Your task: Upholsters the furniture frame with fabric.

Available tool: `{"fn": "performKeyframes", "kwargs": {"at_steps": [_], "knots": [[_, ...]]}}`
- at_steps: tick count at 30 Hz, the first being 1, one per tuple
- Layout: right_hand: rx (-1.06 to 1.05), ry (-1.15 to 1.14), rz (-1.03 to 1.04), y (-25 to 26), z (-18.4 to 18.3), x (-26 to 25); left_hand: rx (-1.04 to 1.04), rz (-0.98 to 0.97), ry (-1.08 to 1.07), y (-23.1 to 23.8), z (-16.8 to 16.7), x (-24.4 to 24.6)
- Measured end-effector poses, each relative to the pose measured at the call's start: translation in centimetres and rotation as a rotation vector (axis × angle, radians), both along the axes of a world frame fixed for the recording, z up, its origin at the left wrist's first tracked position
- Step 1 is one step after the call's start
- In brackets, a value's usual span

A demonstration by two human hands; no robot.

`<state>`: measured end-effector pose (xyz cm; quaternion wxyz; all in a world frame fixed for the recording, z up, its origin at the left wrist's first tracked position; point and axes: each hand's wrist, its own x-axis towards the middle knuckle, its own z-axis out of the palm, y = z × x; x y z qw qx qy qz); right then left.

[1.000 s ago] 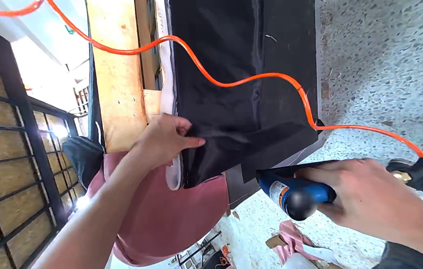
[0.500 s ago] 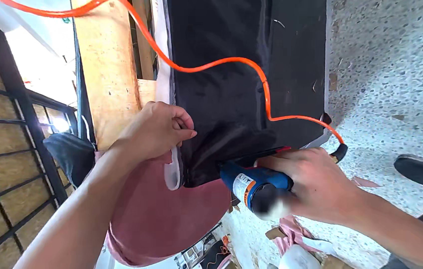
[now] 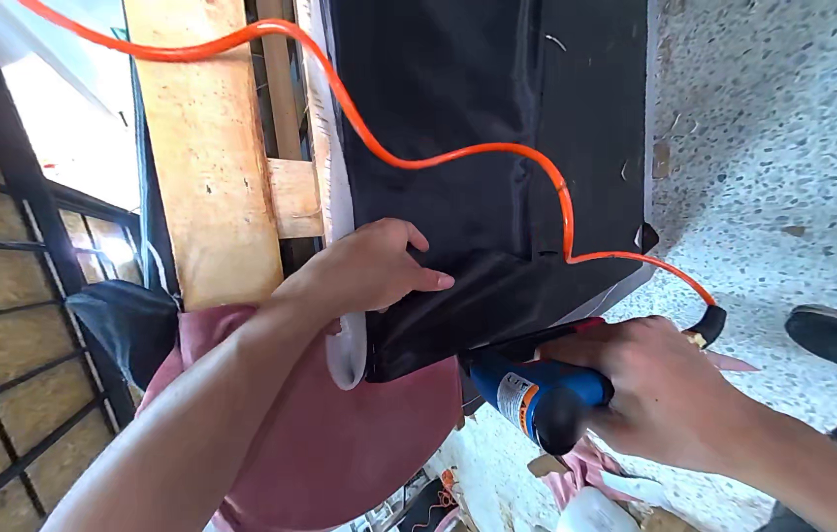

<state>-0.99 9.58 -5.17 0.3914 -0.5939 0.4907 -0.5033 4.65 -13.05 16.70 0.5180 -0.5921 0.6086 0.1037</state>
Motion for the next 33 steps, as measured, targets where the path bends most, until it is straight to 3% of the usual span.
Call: {"fn": "performKeyframes", "kwargs": {"at_steps": [2,6,9,15,19,30,33], "knots": [[-0.003,0.007,0.011,0.0,0.0,-0.1,0.082,0.025,-0.037,-0.3,0.1,-0.7],[-0.005,0.031,0.040,-0.1,0.3,-0.6,0.255,-0.152,-0.227,0.1,0.4,-1.1],[0.001,0.053,0.046,-0.1,0.4,-0.9,0.272,-0.149,-0.356,1.6,-0.2,-1.4],[-0.008,0.066,0.044,0.0,0.5,-0.9,0.050,0.055,0.047,-0.1,0.9,0.0],[-0.009,0.055,0.059,-0.3,0.9,-0.7,0.034,0.159,0.135,-0.2,1.4,-0.1],[-0.094,-0.064,-0.054,-3.5,2.5,0.5,-0.124,-0.167,0.121,-1.6,4.2,-0.6],[-0.140,-0.141,-0.104,-4.7,3.2,1.9,-0.168,-0.427,0.104,-1.3,3.9,-0.8]]}}
